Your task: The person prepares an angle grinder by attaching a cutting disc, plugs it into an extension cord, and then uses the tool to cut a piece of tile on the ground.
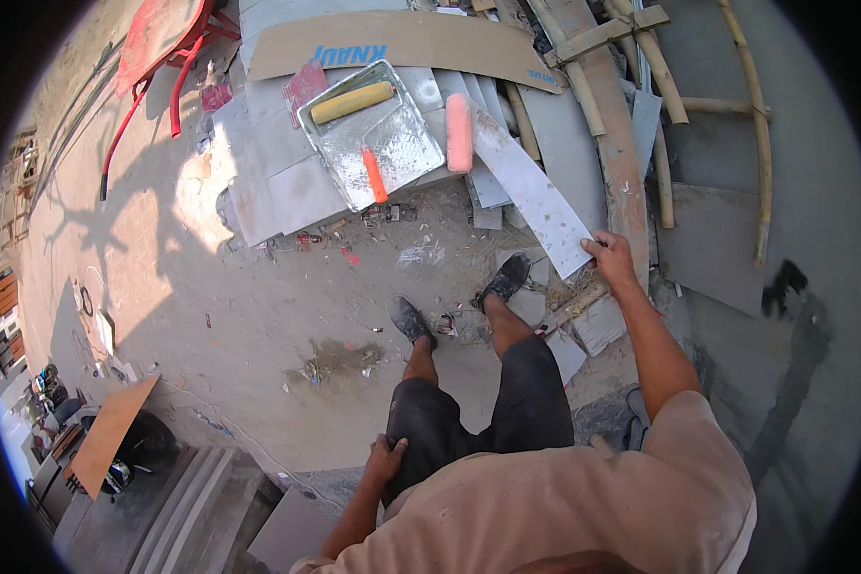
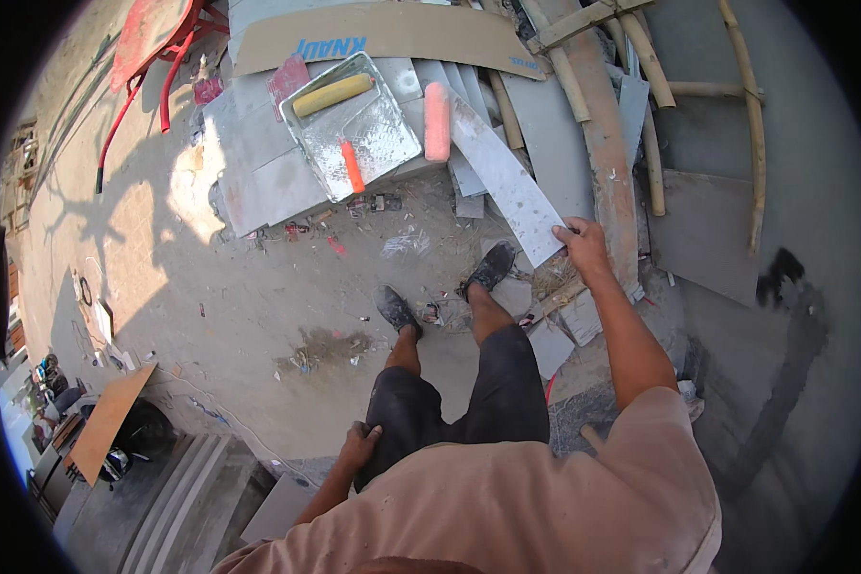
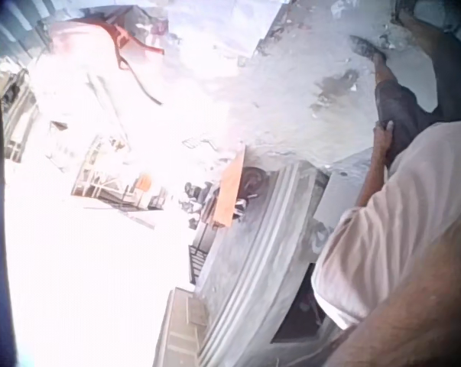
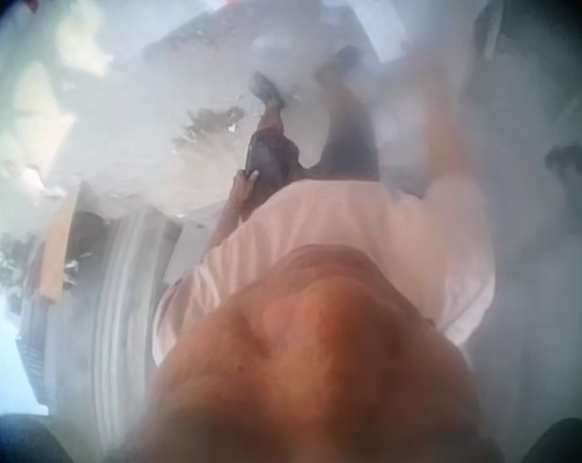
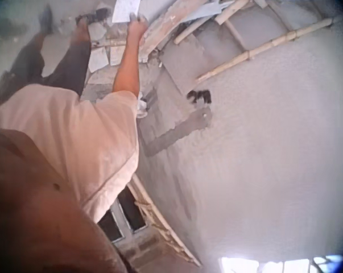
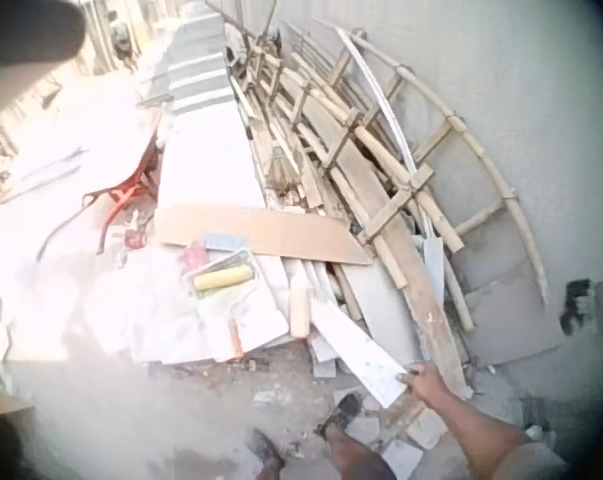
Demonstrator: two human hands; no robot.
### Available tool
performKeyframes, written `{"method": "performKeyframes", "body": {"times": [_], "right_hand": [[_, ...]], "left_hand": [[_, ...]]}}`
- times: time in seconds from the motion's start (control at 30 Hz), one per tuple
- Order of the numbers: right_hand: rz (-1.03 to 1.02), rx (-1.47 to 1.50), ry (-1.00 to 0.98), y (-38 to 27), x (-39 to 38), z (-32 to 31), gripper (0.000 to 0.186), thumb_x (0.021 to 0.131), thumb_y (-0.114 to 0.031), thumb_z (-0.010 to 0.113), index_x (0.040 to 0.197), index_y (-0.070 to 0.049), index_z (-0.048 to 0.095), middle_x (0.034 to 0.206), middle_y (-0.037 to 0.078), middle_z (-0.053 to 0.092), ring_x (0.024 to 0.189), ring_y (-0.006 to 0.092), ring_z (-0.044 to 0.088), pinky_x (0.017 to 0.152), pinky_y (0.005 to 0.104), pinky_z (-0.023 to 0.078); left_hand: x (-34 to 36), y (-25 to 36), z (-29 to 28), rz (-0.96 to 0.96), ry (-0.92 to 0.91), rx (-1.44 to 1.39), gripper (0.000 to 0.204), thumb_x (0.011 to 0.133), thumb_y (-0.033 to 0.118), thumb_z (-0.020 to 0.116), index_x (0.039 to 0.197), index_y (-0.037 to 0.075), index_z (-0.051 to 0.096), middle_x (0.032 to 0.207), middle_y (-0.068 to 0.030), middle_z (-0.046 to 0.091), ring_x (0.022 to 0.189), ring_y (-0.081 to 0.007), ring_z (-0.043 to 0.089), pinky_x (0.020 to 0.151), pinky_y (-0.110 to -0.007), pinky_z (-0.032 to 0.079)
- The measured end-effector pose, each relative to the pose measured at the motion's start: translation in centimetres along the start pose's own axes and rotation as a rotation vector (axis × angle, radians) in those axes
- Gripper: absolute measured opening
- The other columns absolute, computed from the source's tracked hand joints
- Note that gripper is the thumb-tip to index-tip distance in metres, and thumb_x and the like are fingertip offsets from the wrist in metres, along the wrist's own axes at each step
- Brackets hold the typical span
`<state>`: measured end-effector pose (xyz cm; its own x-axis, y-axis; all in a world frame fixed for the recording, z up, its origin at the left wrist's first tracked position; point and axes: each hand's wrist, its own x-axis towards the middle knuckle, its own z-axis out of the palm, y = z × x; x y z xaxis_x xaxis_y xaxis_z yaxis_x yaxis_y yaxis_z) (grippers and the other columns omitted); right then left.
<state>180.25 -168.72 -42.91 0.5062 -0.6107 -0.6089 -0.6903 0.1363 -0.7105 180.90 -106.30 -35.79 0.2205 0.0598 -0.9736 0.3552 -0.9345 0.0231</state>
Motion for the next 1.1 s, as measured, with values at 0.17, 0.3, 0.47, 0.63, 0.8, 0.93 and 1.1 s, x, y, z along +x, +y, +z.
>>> {"method": "performKeyframes", "body": {"times": [0.17,0.3,0.47,0.63,0.8,0.93,1.1], "right_hand": [[0.182,0.194,0.031,-9.4,-15.1,0.0,0.025,0.09,-0.018,0.075,0.105,0.002,0.073,0.089,0.005,0.072,0.071,0.0132,0.065,0.06,0.0264,0.051],[0.296,0.406,0.11,-10.8,-25.4,2.6,0.024,0.091,-0.019,0.075,0.105,0.0,0.071,0.093,0.006,0.072,0.076,0.0149,0.067,0.062,0.0278,0.054],[0.315,0.521,0.121,-9.8,-33.3,6.4,0.024,0.092,-0.017,0.074,0.106,0.002,0.07,0.094,0.008,0.072,0.077,0.0153,0.067,0.065,0.0285,0.056],[0.281,0.519,0.146,-8.8,-36.5,9.4,0.028,0.092,-0.018,0.075,0.108,0.004,0.07,0.094,0.01,0.072,0.077,0.0169,0.067,0.066,0.0293,0.056],[0.239,0.526,0.082,-8.8,-37.1,10.8,0.029,0.092,-0.018,0.075,0.108,0.006,0.07,0.095,0.01,0.072,0.077,0.0167,0.068,0.064,0.0276,0.056],[0.224,0.525,0.056,-8.8,-37.1,11.3,0.028,0.094,-0.023,0.074,0.107,0.002,0.071,0.094,0.007,0.072,0.078,0.0153,0.067,0.065,0.0289,0.055],[0.086,0.127,-0.021,-11.5,-36.0,11.2,0.028,0.09,-0.018,0.073,0.102,0.008,0.074,0.087,0.011,0.074,0.07,0.0171,0.067,0.059,0.0319,0.054]], "left_hand": [[1.3,-3.5,-2.8,0.178,-0.012,-0.19,0.049,0.097,0.042,0.067,0.114,-0.004,0.065,0.106,-0.0237,0.072,0.103,-0.0337,0.068,0.093,-0.042,0.051],[2.4,-5.6,-5.3,0.179,-0.068,-0.388,0.047,0.1,0.04,0.064,0.119,-0.002,0.065,0.102,-0.0138,0.071,0.097,-0.0248,0.066,0.089,-0.036,0.052],[2.8,-7.7,-8.5,0.146,-0.116,-0.453,0.052,0.101,0.045,0.059,0.136,0.008,0.055,0.119,-0.0091,0.066,0.101,-0.0232,0.062,0.076,-0.041,0.049],[2.5,-10.0,-9.7,0.095,-0.008,-0.495,0.044,0.1,0.043,0.06,0.127,0.008,0.061,0.102,-0.0043,0.066,0.084,-0.0174,0.061,0.063,-0.034,0.047],[2.5,-11.7,-10.4,0.058,-0.076,-0.448,0.057,0.101,0.047,0.057,0.143,0.008,0.05,0.132,-0.0149,0.063,0.118,-0.0321,0.062,0.091,-0.054,0.051],[2.4,-11.3,-11.0,0.095,-0.007,-0.47,0.045,0.1,0.04,0.061,0.128,0.006,0.06,0.109,-0.0074,0.067,0.091,-0.0209,0.063,0.068,-0.039,0.05],[1.1,-4.3,-13.8,0.415,0.087,0.058,0.051,0.101,0.034,0.059,0.138,-0.001,0.054,0.134,-0.0248,0.062,0.123,-0.0378,0.062,0.097,-0.049,0.052]]}}
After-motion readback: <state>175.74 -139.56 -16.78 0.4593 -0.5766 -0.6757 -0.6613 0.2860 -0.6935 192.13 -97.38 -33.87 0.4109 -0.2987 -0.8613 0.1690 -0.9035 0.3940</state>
